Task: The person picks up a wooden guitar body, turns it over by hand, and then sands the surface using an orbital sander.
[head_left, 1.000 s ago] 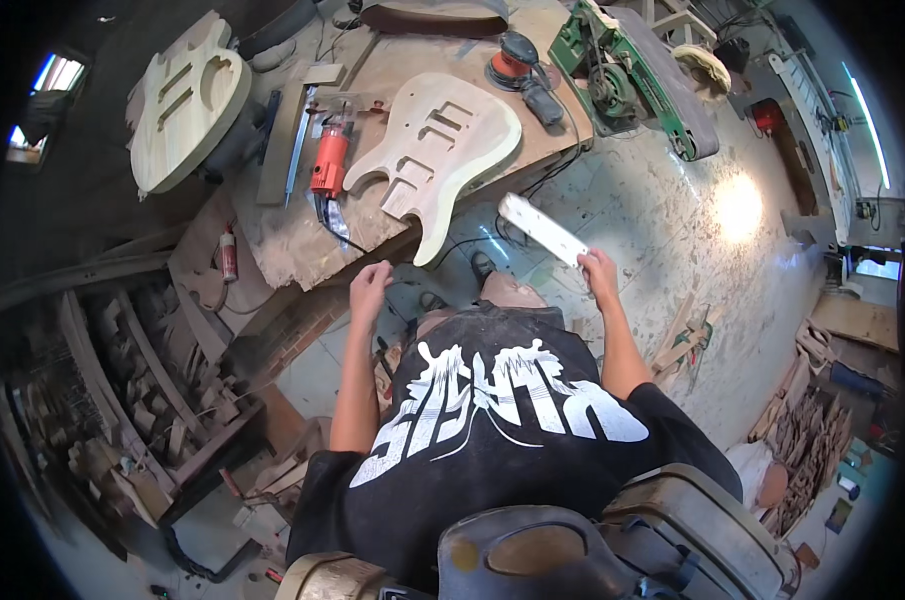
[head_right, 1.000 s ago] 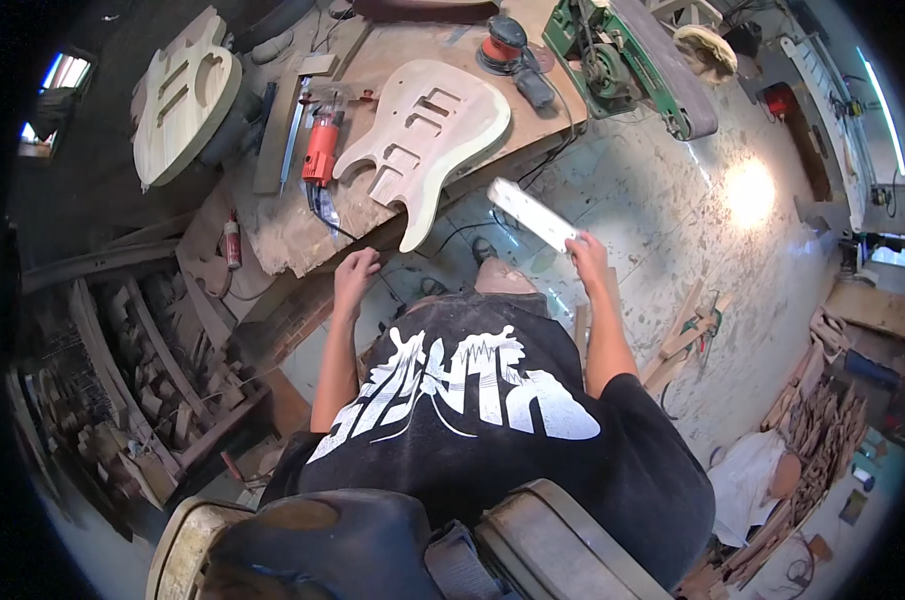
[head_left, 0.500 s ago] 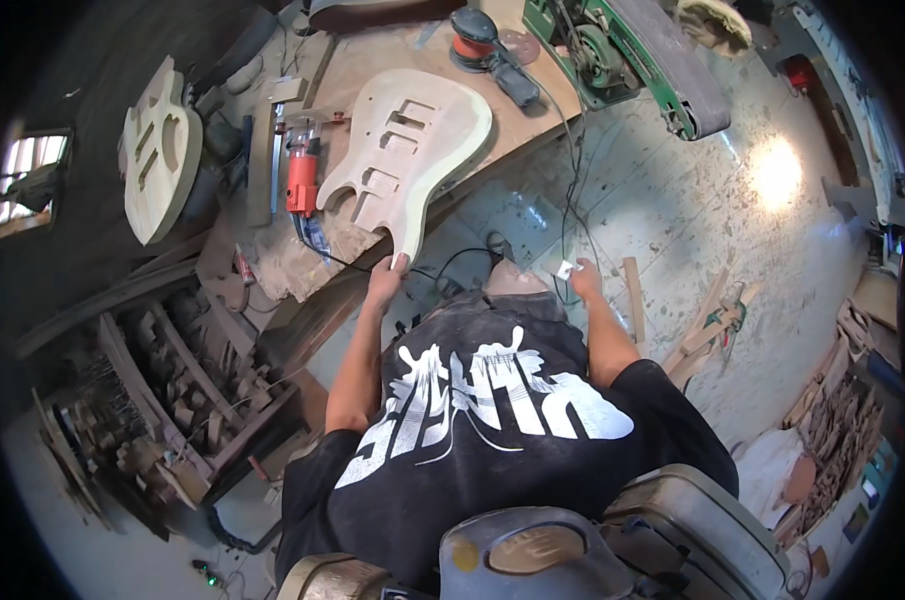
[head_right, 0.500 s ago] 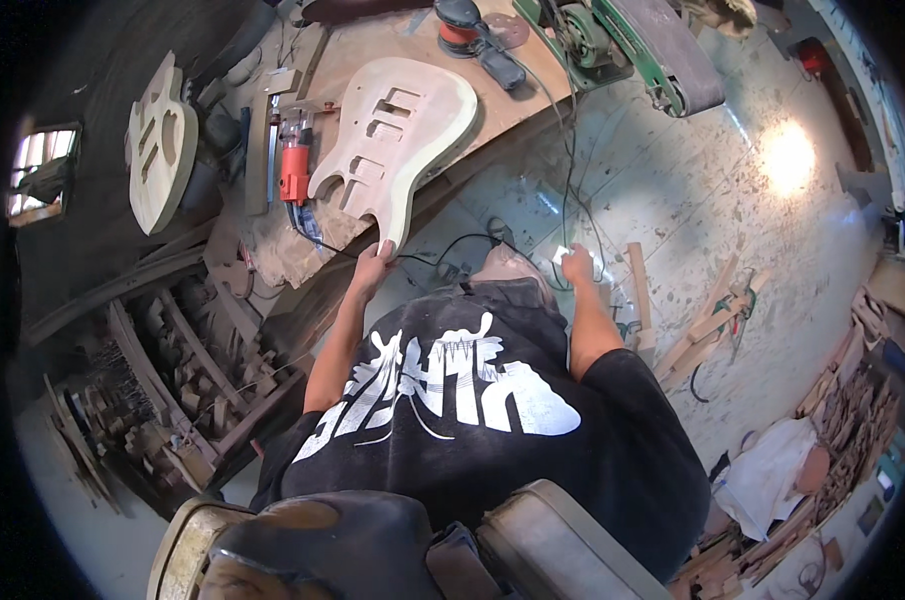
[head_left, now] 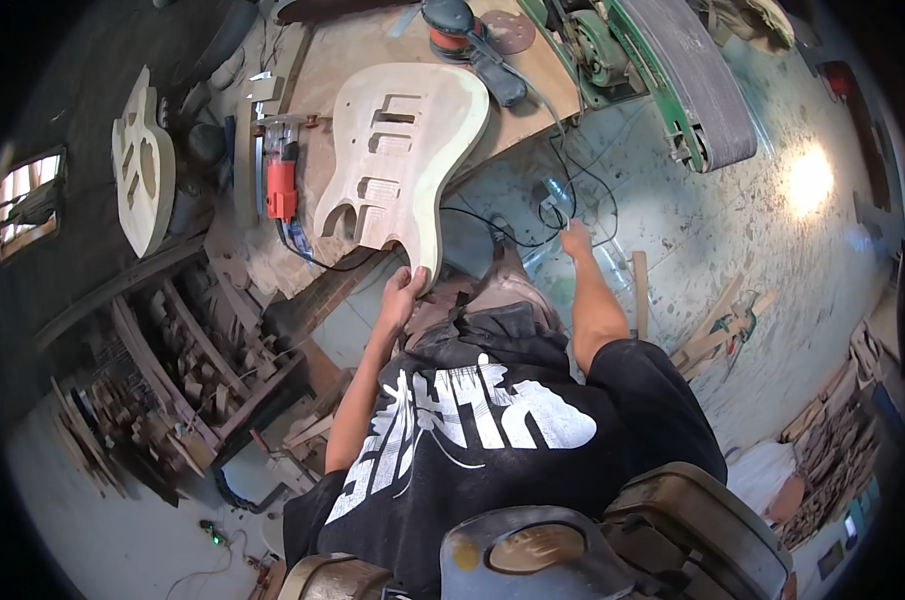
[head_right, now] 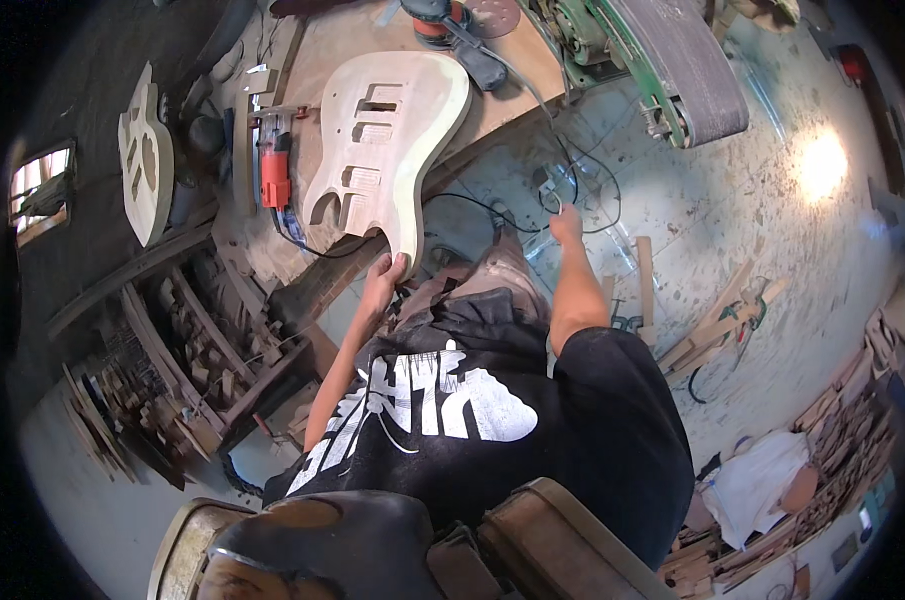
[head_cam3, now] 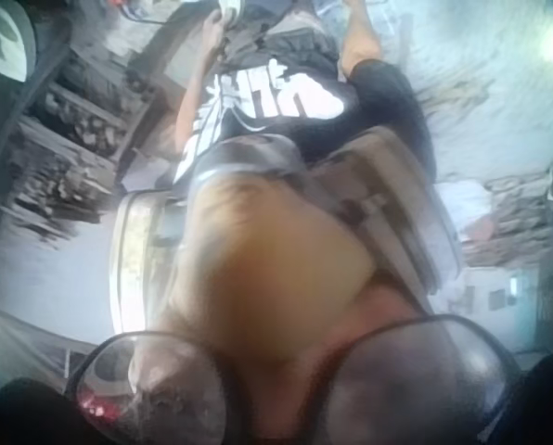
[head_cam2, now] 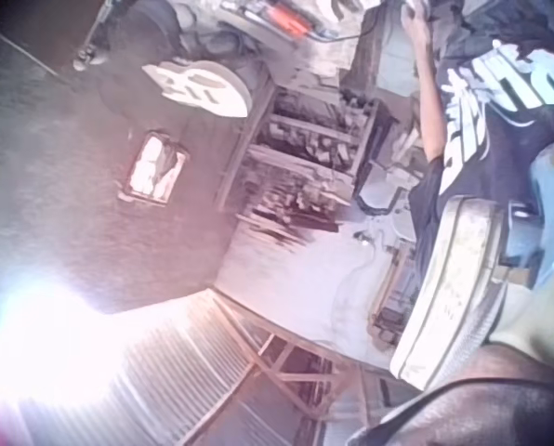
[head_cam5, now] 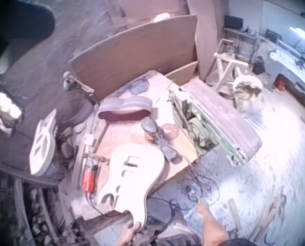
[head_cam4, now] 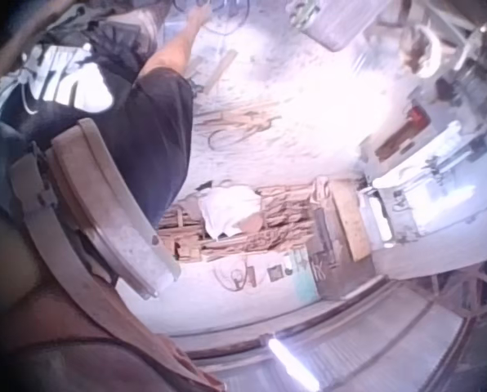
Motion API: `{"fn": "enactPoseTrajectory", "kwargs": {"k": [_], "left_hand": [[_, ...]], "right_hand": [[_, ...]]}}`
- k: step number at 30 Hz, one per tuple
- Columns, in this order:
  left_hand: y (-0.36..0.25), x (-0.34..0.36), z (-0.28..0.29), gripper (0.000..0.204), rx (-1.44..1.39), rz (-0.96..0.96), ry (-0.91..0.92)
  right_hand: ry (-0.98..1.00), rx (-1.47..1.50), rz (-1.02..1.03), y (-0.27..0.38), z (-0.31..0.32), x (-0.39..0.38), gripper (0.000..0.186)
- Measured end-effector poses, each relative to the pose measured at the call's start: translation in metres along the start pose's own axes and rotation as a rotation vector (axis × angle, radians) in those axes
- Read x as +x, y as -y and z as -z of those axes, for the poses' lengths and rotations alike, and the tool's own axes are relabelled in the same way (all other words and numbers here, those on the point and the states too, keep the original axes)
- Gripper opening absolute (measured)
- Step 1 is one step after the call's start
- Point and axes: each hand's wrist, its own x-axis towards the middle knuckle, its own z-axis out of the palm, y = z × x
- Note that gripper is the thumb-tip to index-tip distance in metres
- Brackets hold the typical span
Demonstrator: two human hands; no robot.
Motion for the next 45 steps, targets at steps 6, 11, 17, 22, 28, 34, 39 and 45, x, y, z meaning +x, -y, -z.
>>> {"fn": "enactPoseTrajectory", "kwargs": {"k": [6, 11, 17, 22, 28, 34, 39, 45], "left_hand": [[0.018, 0.001, 0.003, 0.041, 0.005, -0.021, -0.035], [0.034, 0.007, 0.009, 0.041, 0.016, -0.013, -0.075], [0.053, 0.018, 0.053, 0.045, 0.146, -0.048, -0.071], [0.071, 0.016, 0.06, 0.046, 0.36, -0.02, -0.083], [0.125, -0.008, 0.096, 0.046, 0.304, 0.004, -0.078], [0.111, -0.016, 0.099, 0.049, 0.365, 0.024, -0.026], [0.102, -0.024, 0.096, 0.044, 0.383, -0.022, -0.028], [0.102, -0.025, 0.097, 0.052, 0.462, -0.013, -0.024]], "right_hand": [[-0.174, 0.178, 0.522, 0.12, 0.034, -0.031, 0.047], [-0.134, -0.015, 1.364, 0.246, 0.042, -0.114, 0.057], [-0.172, -0.456, 1.313, 0.249, 0.024, -0.058, 0.069], [-0.249, -0.368, 1.09, 0.252, 0.04, -0.025, 0.073], [-0.223, -0.395, 1.148, 0.276, 0.012, -0.052, 0.078], [-0.241, -0.426, 1.04, 0.285, -0.005, -0.057, 0.08], [-0.29, -0.479, 1.017, 0.319, -0.022, -0.044, 0.089], [-0.186, -0.484, 1.027, 0.372, -0.049, -0.046, 0.092]]}}
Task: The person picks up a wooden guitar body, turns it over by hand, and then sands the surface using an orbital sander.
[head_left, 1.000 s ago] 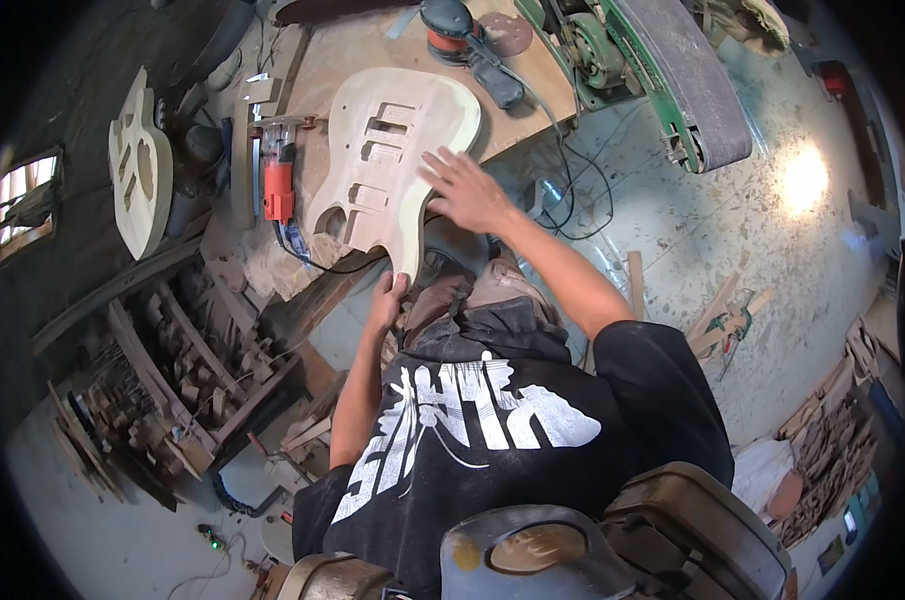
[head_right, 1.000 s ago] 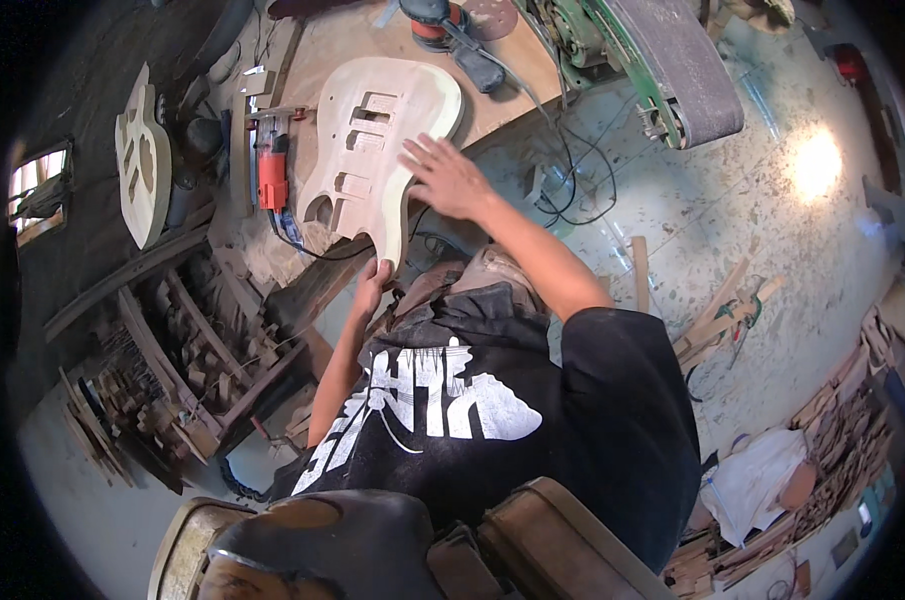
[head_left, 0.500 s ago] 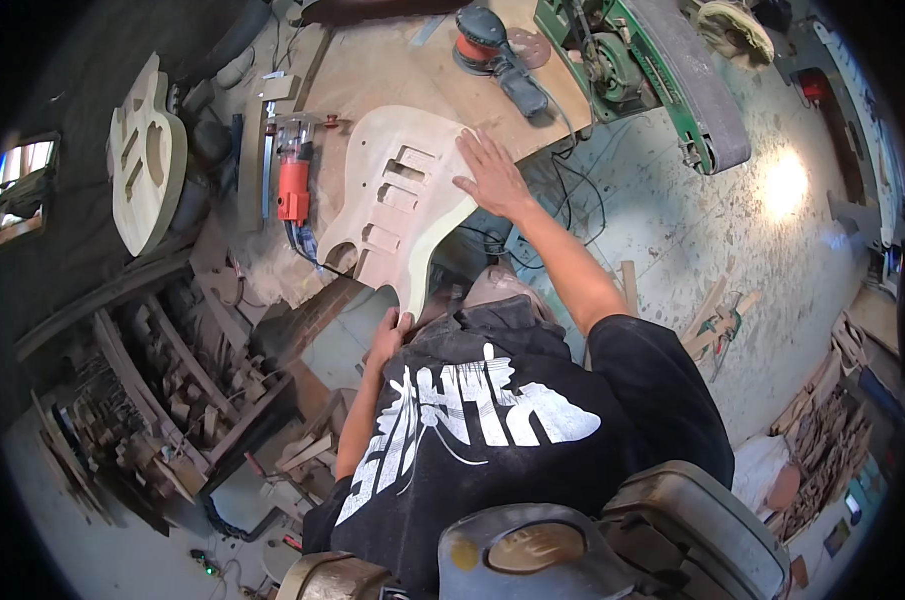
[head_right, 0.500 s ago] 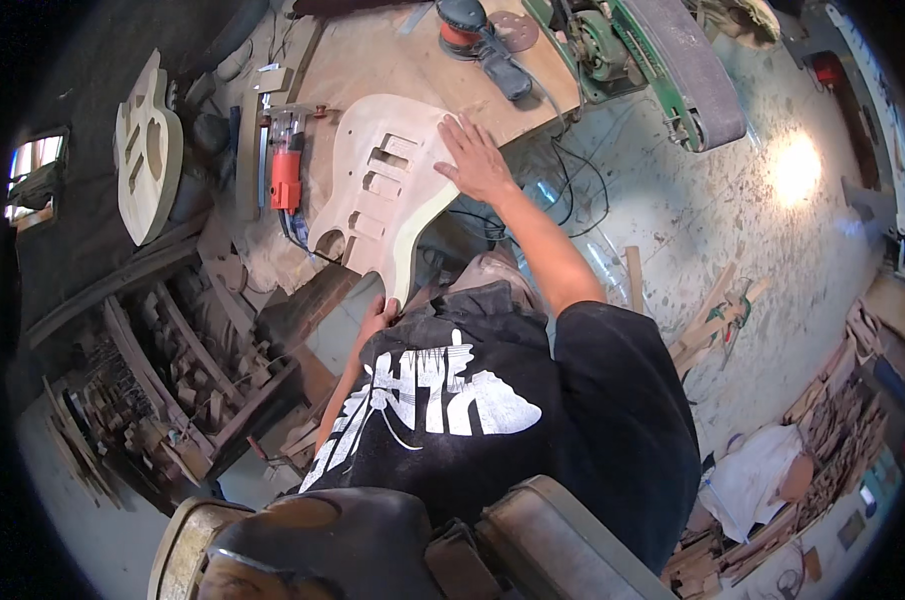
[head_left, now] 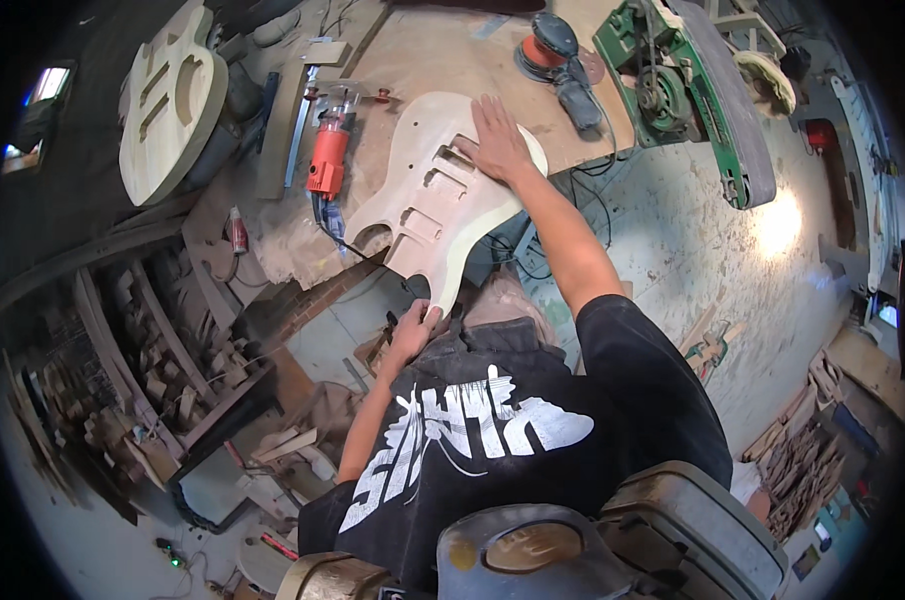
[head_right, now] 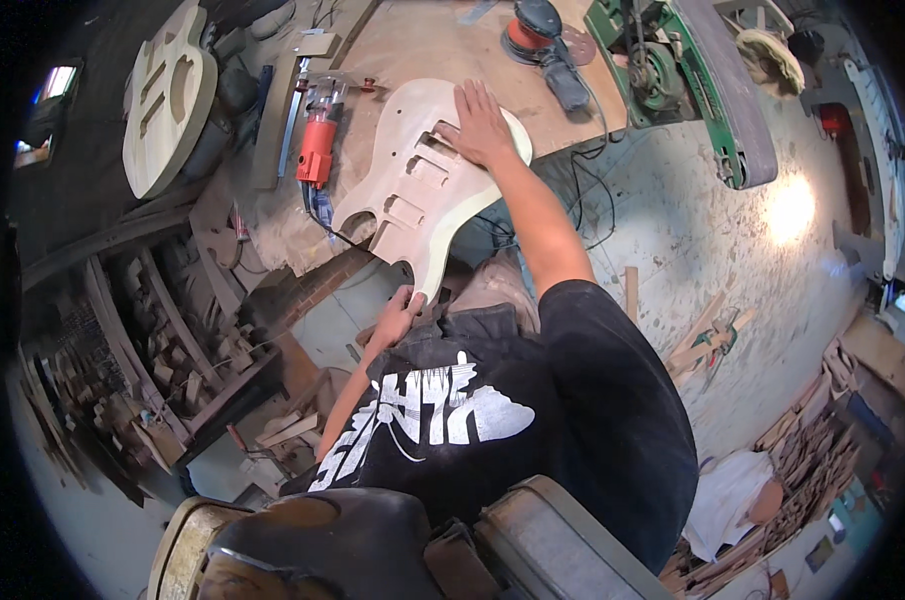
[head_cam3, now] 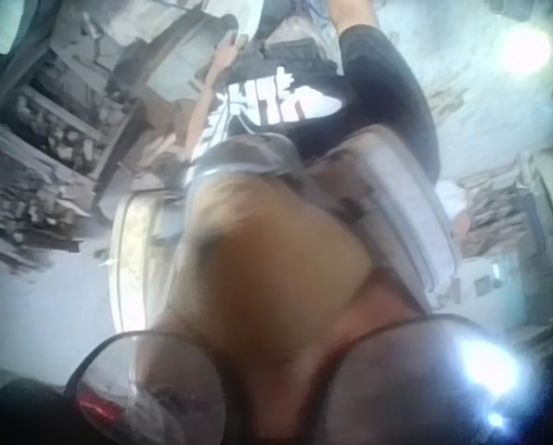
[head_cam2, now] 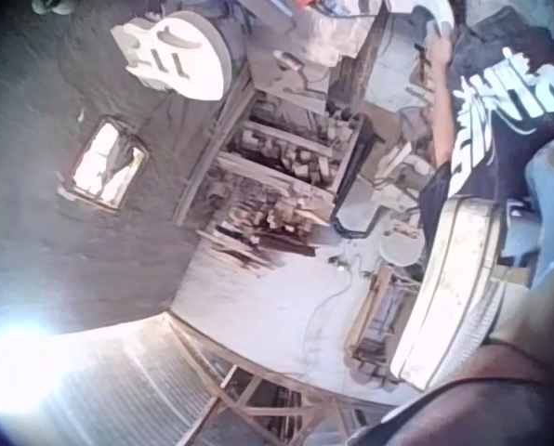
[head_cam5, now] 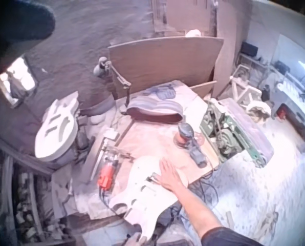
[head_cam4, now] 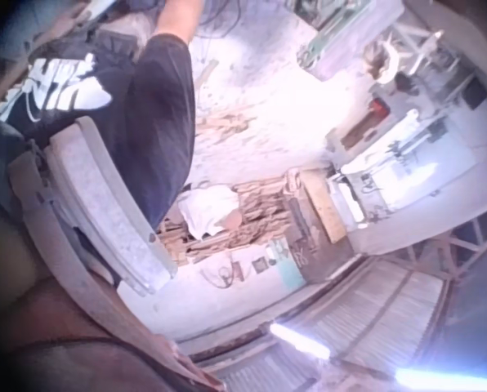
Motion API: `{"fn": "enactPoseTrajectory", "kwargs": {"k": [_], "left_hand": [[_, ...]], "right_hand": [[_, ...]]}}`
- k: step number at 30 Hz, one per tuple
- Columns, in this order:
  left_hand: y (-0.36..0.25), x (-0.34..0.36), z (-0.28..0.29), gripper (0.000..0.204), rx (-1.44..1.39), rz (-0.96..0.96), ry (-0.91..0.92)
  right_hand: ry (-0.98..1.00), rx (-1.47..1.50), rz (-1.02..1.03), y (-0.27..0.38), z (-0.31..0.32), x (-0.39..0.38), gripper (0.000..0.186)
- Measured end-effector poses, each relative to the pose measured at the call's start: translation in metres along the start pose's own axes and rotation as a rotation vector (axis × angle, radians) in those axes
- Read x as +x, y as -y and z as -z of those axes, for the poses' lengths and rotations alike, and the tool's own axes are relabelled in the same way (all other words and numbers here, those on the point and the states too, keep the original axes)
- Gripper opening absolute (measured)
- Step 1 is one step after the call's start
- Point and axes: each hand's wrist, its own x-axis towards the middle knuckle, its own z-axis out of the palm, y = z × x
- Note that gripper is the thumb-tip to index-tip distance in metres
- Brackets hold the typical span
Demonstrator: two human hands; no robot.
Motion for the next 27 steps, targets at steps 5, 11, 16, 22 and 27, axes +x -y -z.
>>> {"fn": "enactPoseTrajectory", "kwargs": {"k": [5, 11, 16, 22, 27], "left_hand": [[0.001, 0.0, -0.001, 0.054, -0.081, -0.029, 0.023], [0.005, 0.005, -0.004, 0.054, -0.072, -0.029, 0.023], [0.003, 0.006, -0.002, 0.052, -0.124, 0.002, 0.073], [-0.006, 0.003, 0.003, 0.052, -0.095, -0.007, 0.081], [0.001, 0.002, -0.002, 0.051, -0.123, -0.017, 0.058]], "right_hand": [[-0.005, -0.034, 0.051, 0.031, -0.013, 0.027, 0.092], [0.035, -0.024, 0.15, 0.052, -0.016, 0.037, 0.092], [0.134, -0.126, 0.232, 0.073, -0.019, 0.039, 0.088], [0.226, -0.009, 0.336, 0.041, -0.014, 0.052, 0.077], [0.058, 0.021, -0.044, 0.009, -0.003, 0.034, 0.076]]}}
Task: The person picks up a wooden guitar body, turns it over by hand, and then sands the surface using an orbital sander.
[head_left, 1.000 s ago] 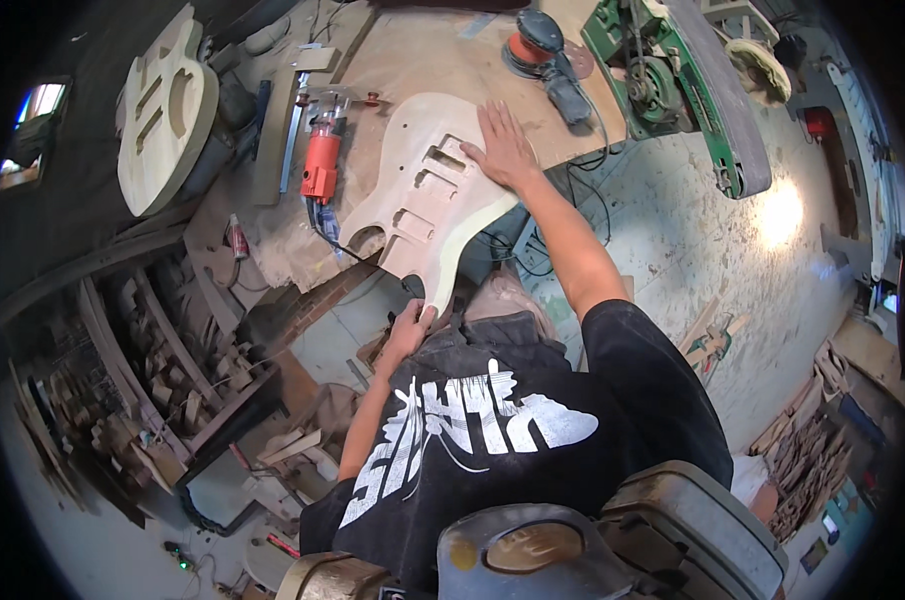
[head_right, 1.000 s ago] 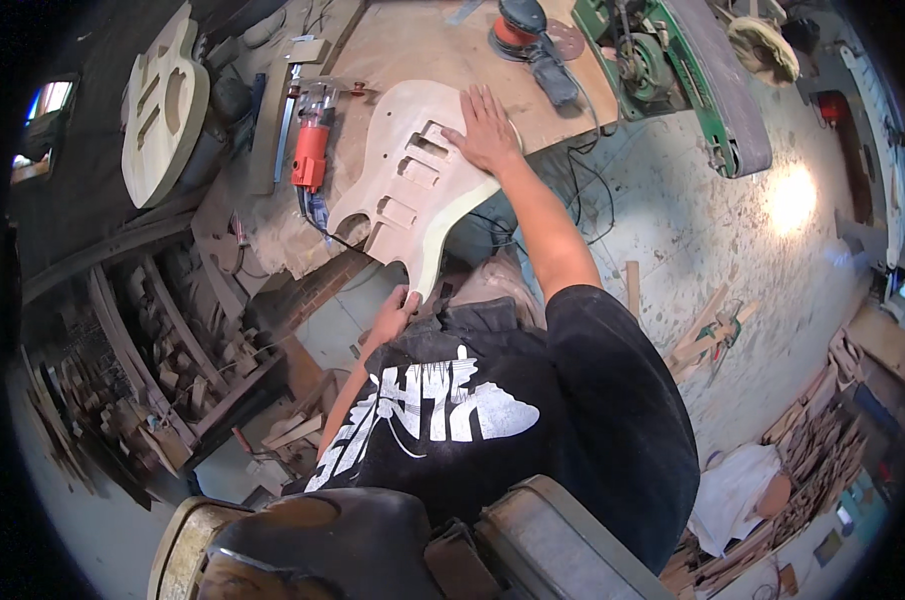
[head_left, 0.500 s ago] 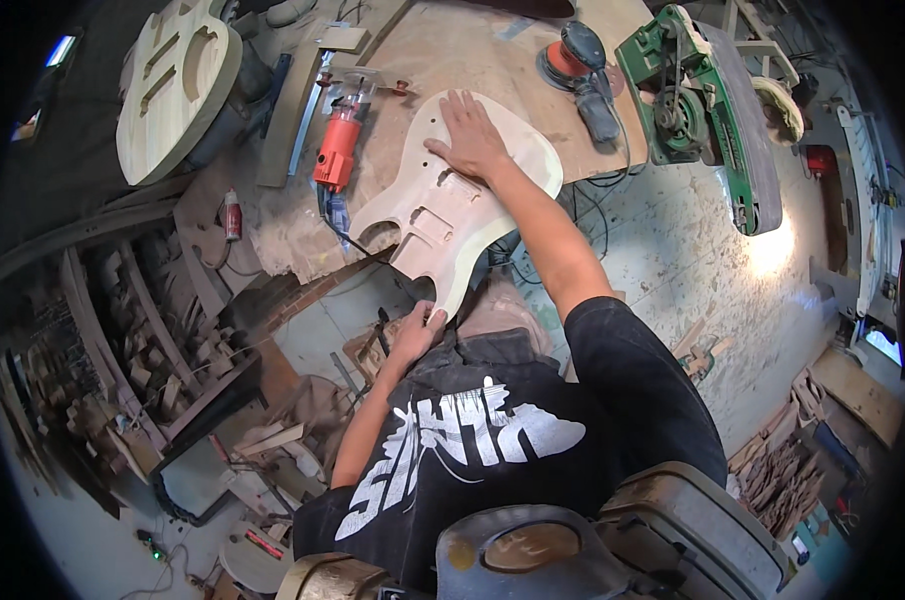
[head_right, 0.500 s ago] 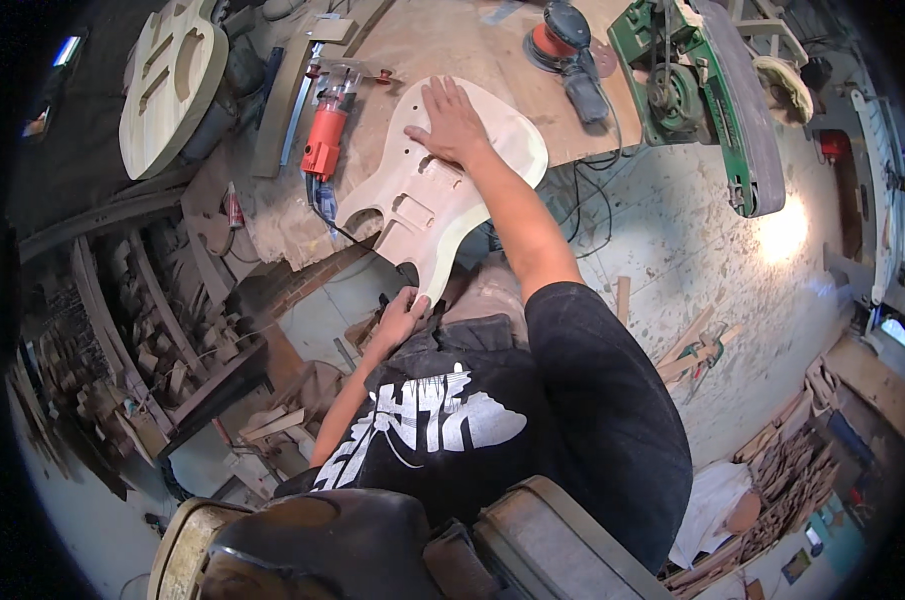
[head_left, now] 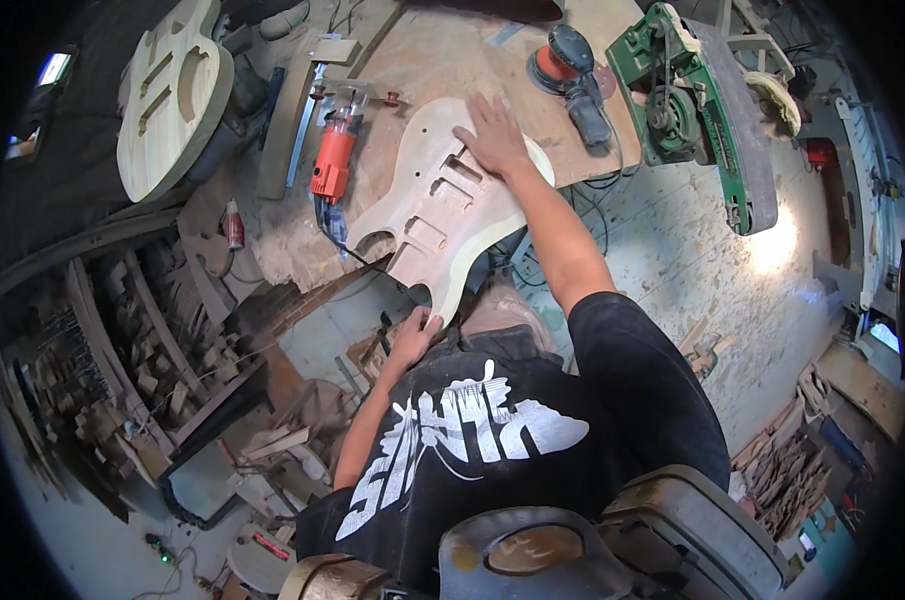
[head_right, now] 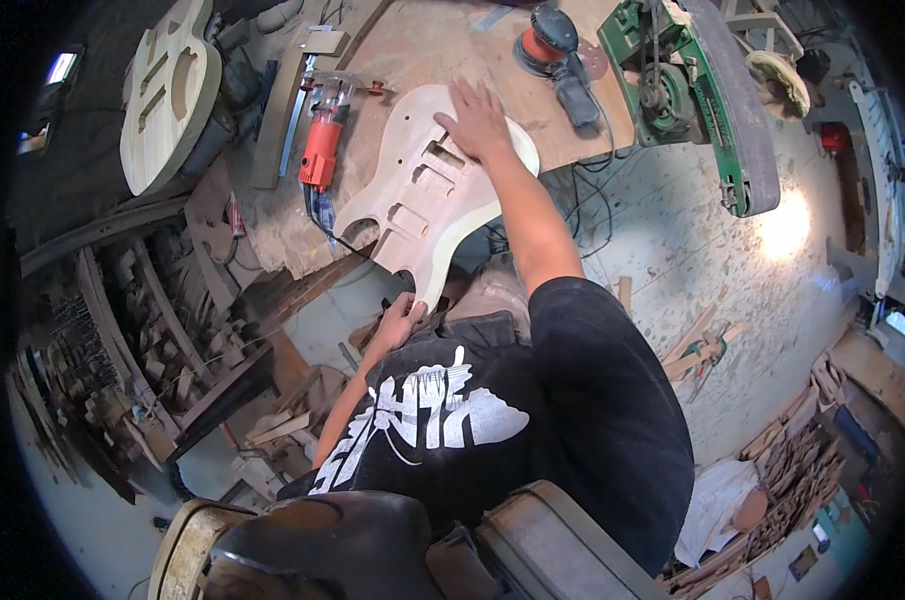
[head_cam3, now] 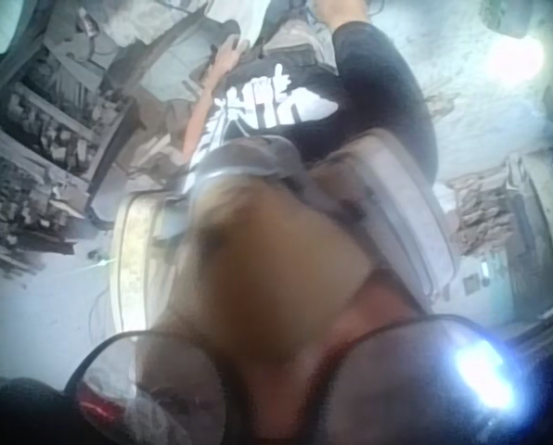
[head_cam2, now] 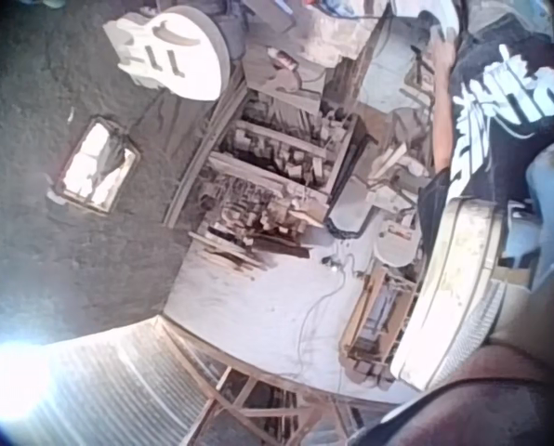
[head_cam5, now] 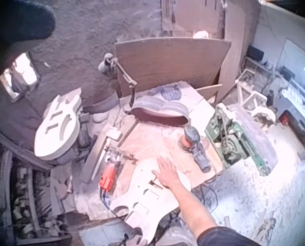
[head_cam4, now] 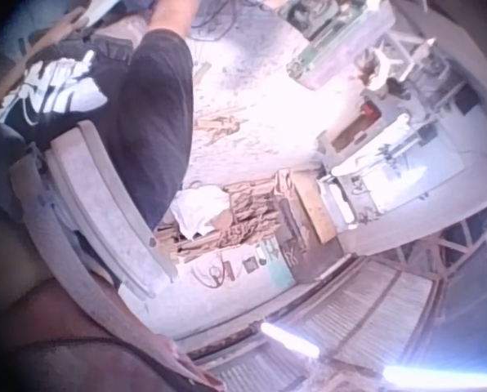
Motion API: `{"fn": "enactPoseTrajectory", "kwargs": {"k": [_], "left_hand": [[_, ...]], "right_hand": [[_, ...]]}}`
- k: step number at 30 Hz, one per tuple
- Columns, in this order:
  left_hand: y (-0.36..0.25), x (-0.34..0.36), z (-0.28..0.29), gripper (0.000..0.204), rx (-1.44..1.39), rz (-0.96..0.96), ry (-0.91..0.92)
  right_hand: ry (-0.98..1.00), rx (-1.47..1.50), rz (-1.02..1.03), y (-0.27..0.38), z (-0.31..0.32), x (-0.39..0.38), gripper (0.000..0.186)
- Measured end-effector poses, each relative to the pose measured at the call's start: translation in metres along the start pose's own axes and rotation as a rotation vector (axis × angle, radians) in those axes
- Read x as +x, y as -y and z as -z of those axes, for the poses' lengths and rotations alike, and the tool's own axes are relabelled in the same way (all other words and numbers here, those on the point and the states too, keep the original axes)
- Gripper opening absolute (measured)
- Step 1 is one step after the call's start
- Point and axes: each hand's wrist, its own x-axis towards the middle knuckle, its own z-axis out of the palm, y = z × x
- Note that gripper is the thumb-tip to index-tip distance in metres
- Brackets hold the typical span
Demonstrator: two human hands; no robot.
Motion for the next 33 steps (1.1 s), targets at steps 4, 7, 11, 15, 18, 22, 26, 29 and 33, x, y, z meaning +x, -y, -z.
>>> {"fn": "enactPoseTrajectory", "kwargs": {"k": [4, 7, 11, 15, 18, 22, 26, 29, 33], "left_hand": [[-0.003, -0.001, -0.001, 0.047, 0.004, 0.002, -0.046], [-0.009, -0.002, -0.004, 0.046, 0.046, 0.025, -0.067], [-0.01, -0.007, -0.01, 0.046, 0.034, 0.035, -0.108], [-0.008, -0.005, -0.01, 0.049, 0.011, 0.009, -0.125], [-0.014, -0.005, -0.008, 0.049, 0.002, 0.03, -0.092], [-0.001, 0.002, -0.011, 0.052, -0.056, 0.018, -0.116], [-0.001, 0.012, -0.006, 0.058, -0.066, 0.055, -0.106], [-0.037, -0.001, 0.006, 0.061, 0.032, 0.059, -0.053], [-0.069, -0.022, 0.013, 0.061, 0.087, -0.049, -0.106]], "right_hand": [[0.004, -0.036, -0.076, -0.015, 0.007, -0.013, 0.081], [-0.013, -0.061, -0.107, -0.014, 0.004, -0.009, 0.083], [0.065, -0.081, 0.087, 0.015, -0.003, 0.01, 0.085], [0.07, -0.16, 0.272, 0.055, -0.023, 0.013, 0.084], [0.068, -0.191, 0.365, 0.069, -0.03, -0.003, 0.084], [0.116, -0.124, 0.539, 0.084, -0.026, -0.028, 0.081], [0.32, 0.129, 0.696, 0.085, -0.014, -0.05, 0.065], [0.42, 0.49, 0.552, 0.082, 0.011, -0.081, 0.043], [-0.444, 0.696, -0.078, 0.045, 0.051, -0.132, 0.027]]}}
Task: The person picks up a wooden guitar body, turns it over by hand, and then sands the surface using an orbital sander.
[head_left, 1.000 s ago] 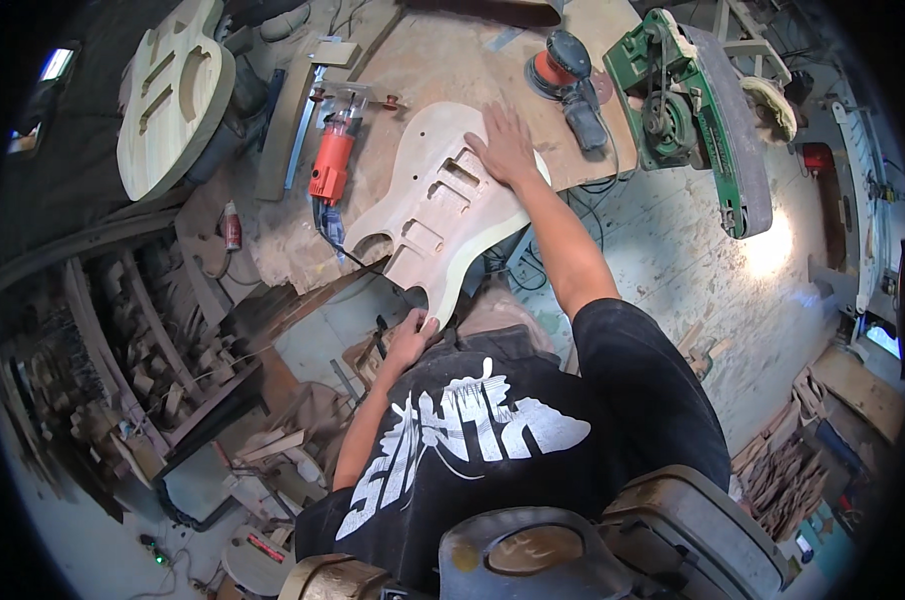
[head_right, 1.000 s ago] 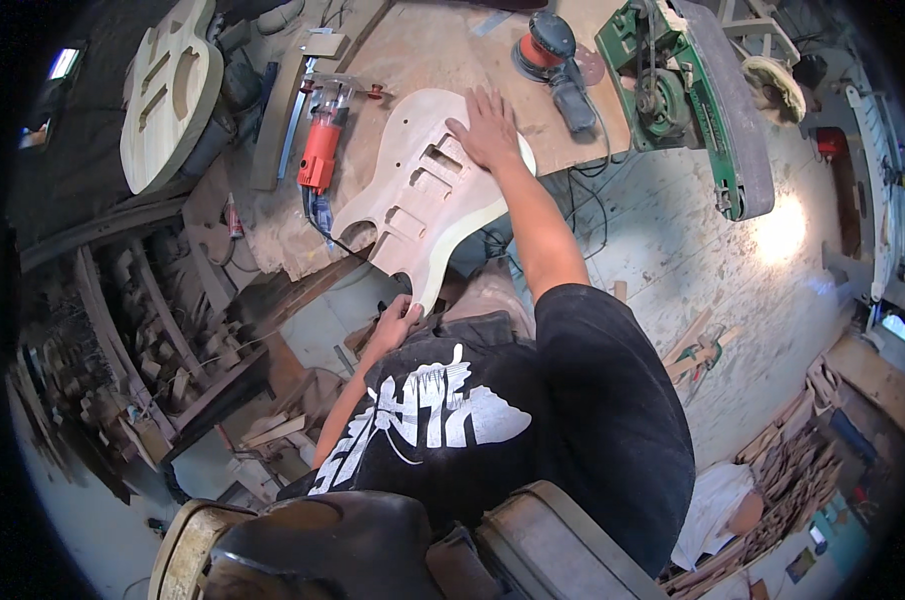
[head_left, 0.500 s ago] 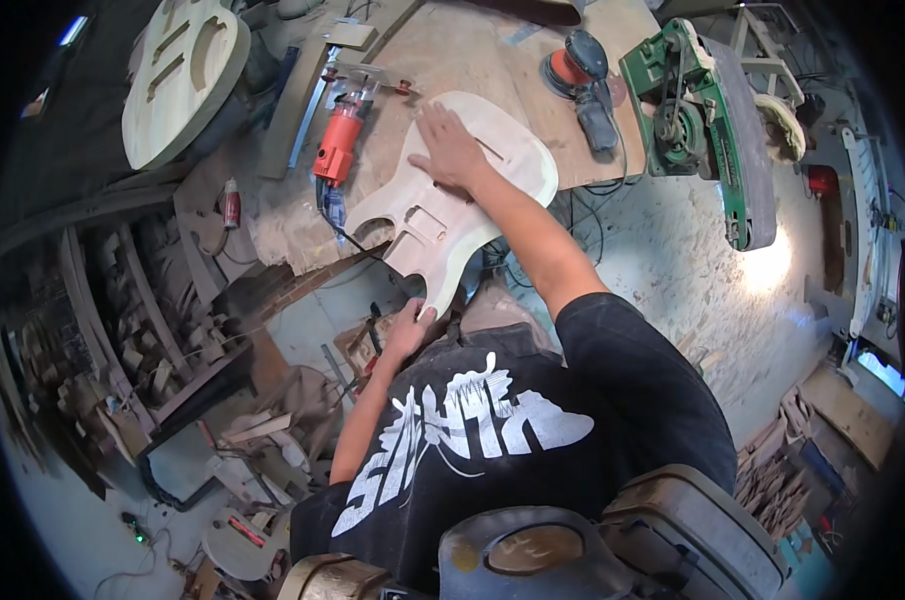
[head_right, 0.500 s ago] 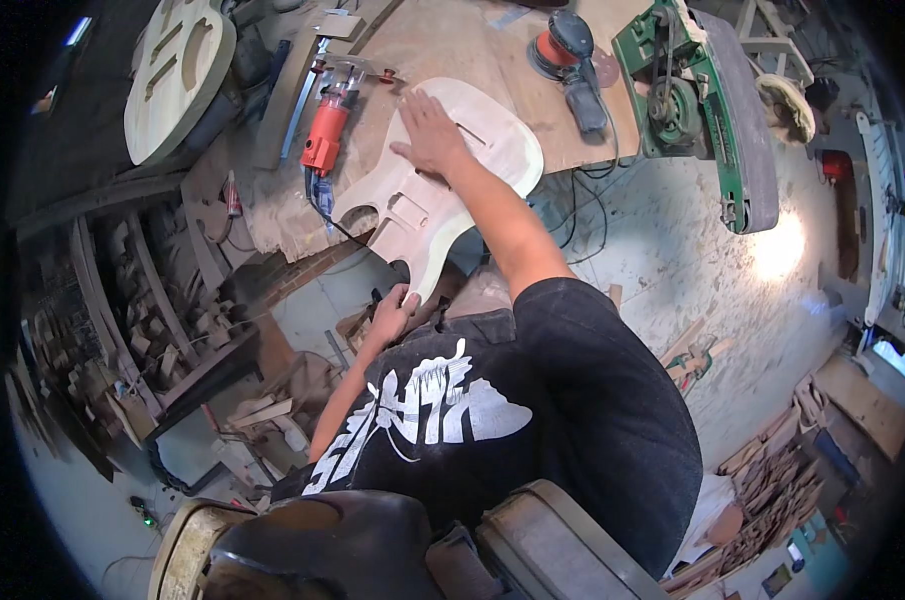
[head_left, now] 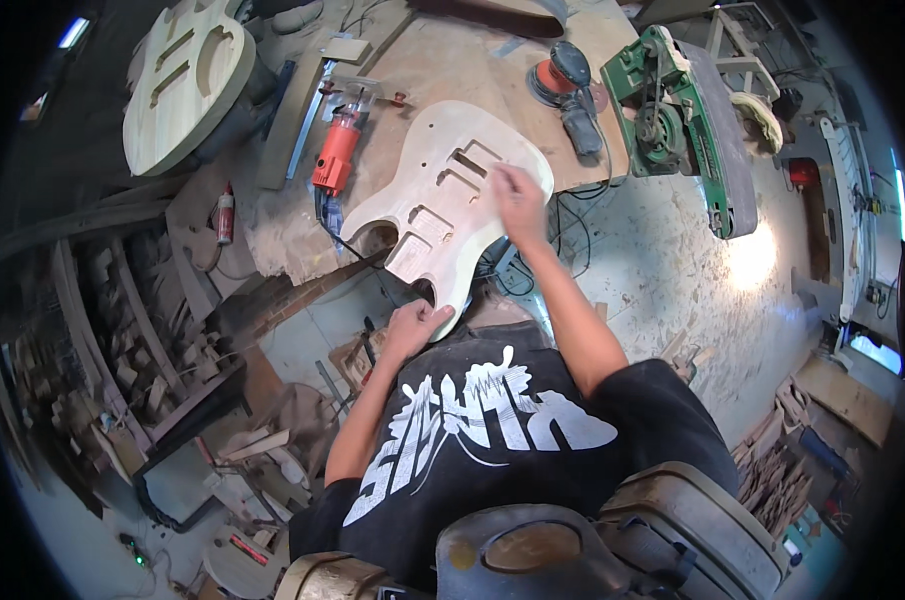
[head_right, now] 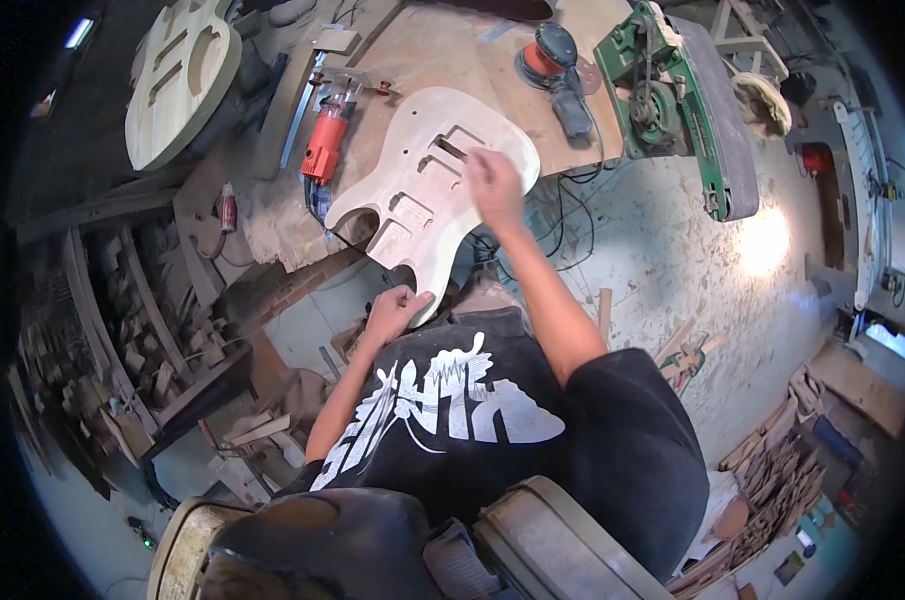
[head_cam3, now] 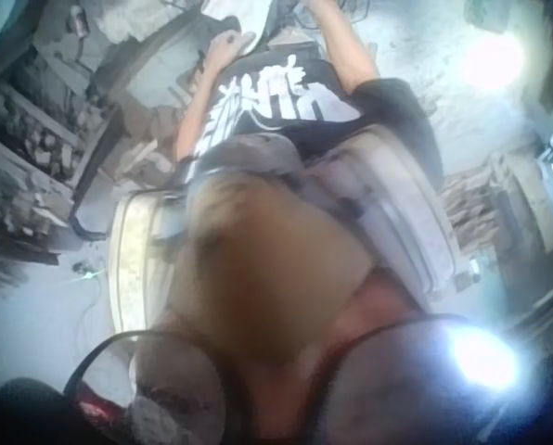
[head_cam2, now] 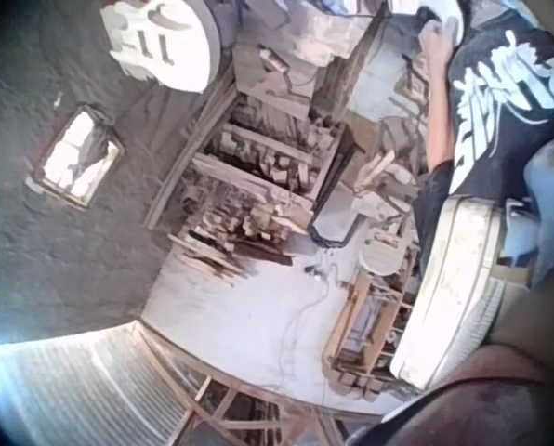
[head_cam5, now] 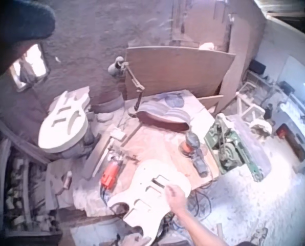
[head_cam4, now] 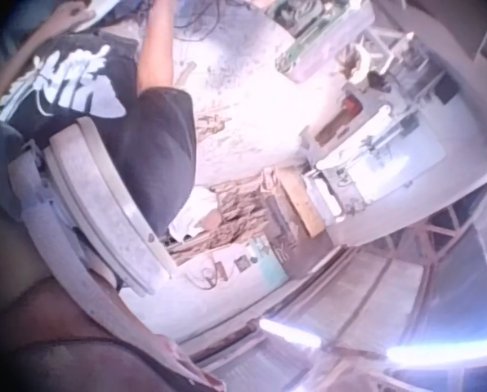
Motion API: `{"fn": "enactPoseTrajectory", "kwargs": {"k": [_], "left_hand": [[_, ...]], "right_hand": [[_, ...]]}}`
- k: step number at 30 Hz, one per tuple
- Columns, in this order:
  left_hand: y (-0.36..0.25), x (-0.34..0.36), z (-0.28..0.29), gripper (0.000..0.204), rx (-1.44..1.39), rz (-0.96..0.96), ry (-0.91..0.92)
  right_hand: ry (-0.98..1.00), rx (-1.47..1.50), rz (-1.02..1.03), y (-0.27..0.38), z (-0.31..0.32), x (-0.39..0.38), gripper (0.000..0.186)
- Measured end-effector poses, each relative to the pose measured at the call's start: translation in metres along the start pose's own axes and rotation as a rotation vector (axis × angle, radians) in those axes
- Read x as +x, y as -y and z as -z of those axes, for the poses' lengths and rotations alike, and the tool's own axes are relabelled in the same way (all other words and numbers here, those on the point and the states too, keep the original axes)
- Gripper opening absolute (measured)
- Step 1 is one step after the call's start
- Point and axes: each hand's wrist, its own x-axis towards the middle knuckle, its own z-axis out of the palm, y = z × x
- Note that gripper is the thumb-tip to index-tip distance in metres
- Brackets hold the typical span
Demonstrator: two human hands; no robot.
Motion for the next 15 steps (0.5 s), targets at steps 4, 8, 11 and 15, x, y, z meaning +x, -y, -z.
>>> {"fn": "enactPoseTrajectory", "kwargs": {"k": [4, 8, 11, 15], "left_hand": [[-0.06, -0.013, 0.007, 0.059, -0.048, -0.084, 0.074], [-0.096, -0.014, -0.012, 0.047, -0.357, -0.179, 0.323], [-0.144, -0.021, -0.025, 0.039, -0.592, -0.321, 0.447], [-0.18, -0.02, -0.023, 0.043, -0.818, -0.527, 0.609]], "right_hand": [[-0.257, 0.123, -0.382, -0.024, 0.06, -0.027, 0.041], [-0.025, 0.559, -1.017, 0.025, 0.094, -0.059, 0.069], [0.261, 0.964, -0.856, 0.07, 0.106, -0.078, 0.088], [0.202, 1.363, -0.761, 0.085, 0.122, -0.063, 0.083]]}}
